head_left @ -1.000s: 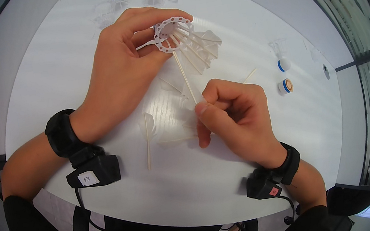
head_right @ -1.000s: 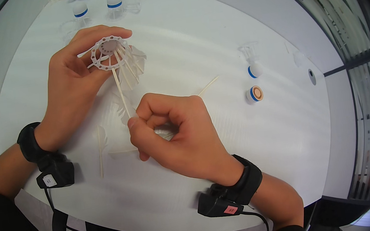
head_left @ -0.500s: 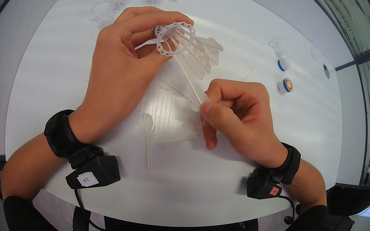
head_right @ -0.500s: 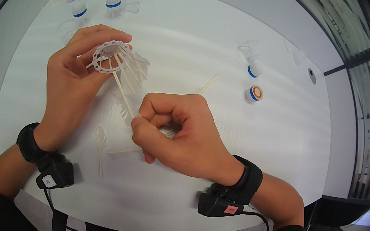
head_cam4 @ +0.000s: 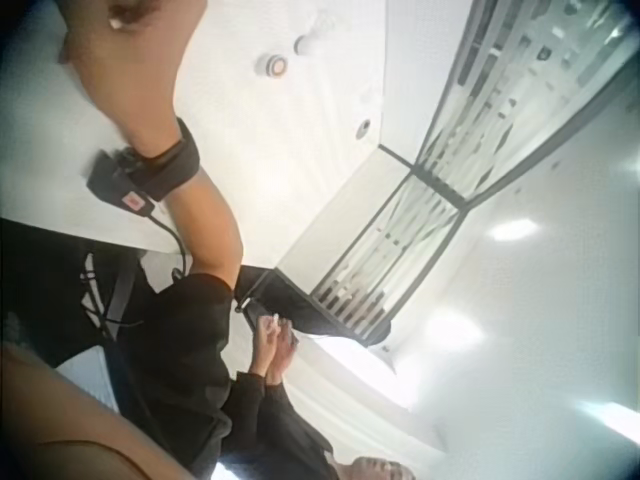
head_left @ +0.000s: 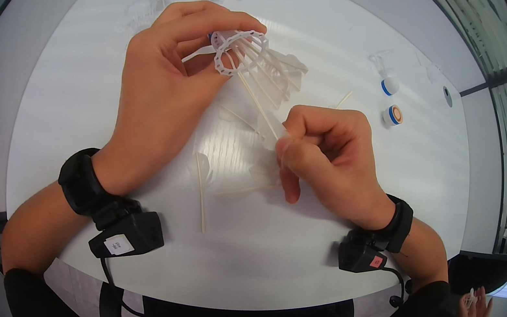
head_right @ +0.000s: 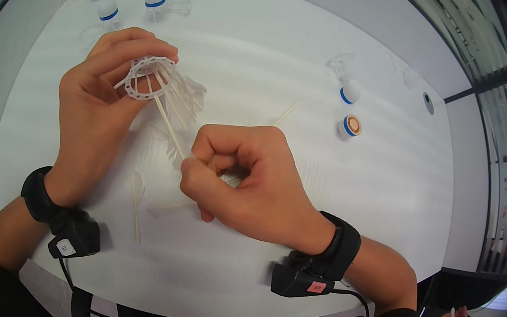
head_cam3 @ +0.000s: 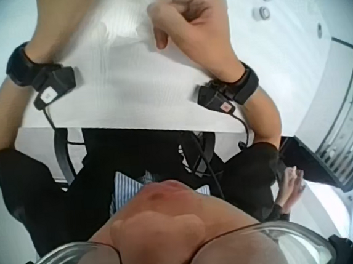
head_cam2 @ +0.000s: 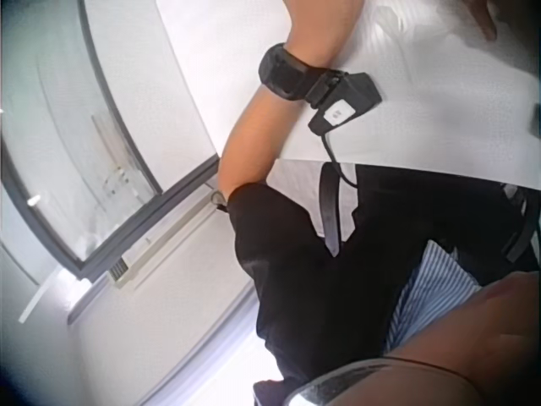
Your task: The person assembles a shuttlecock by hand at a white table, inserting white feathers into a plastic base one at a time.
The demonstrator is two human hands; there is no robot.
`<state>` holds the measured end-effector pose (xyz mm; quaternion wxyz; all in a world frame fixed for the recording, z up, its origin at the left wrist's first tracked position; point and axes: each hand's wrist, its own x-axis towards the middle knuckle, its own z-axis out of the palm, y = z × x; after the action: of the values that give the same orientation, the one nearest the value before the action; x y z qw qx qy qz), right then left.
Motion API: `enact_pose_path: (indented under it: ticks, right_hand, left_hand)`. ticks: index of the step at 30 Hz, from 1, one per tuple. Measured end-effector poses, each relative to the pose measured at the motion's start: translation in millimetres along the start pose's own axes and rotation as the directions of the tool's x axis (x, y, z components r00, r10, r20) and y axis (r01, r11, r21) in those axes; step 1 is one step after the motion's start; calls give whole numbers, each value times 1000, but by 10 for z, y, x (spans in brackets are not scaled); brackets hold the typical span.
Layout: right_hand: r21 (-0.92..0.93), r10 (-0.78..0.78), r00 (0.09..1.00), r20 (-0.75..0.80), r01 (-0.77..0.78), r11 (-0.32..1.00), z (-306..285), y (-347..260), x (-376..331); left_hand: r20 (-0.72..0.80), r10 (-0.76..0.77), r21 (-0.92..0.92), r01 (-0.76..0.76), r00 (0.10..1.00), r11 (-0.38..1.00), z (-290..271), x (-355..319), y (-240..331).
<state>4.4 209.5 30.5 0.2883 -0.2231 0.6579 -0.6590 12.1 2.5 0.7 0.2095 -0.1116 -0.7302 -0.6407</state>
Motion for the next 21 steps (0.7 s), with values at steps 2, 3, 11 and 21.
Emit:
enact_pose_path:
  ticks: [2,3,11,21]
  right_hand:
    - [-7,2,1000,-2,-2,1000,-4,2,-1]
    - [-13,5,1000,-1,-5,1000,-5,7,-5]
    - [-46,-1,1000,-9,1,999,1,8,-7]
    - [-34,25,1000,1,-25,999,-2,15,-7]
  left_hand:
    - [-5,-9,45,9,1000,999,1,-4,15]
    - [-5,-9,44,9,1000,999,-2,-5,9]
    - [-9,10,61,-10,1000,998,-8,-7,32]
    - [-4,16,42,-16,1000,999,-6,-3,16]
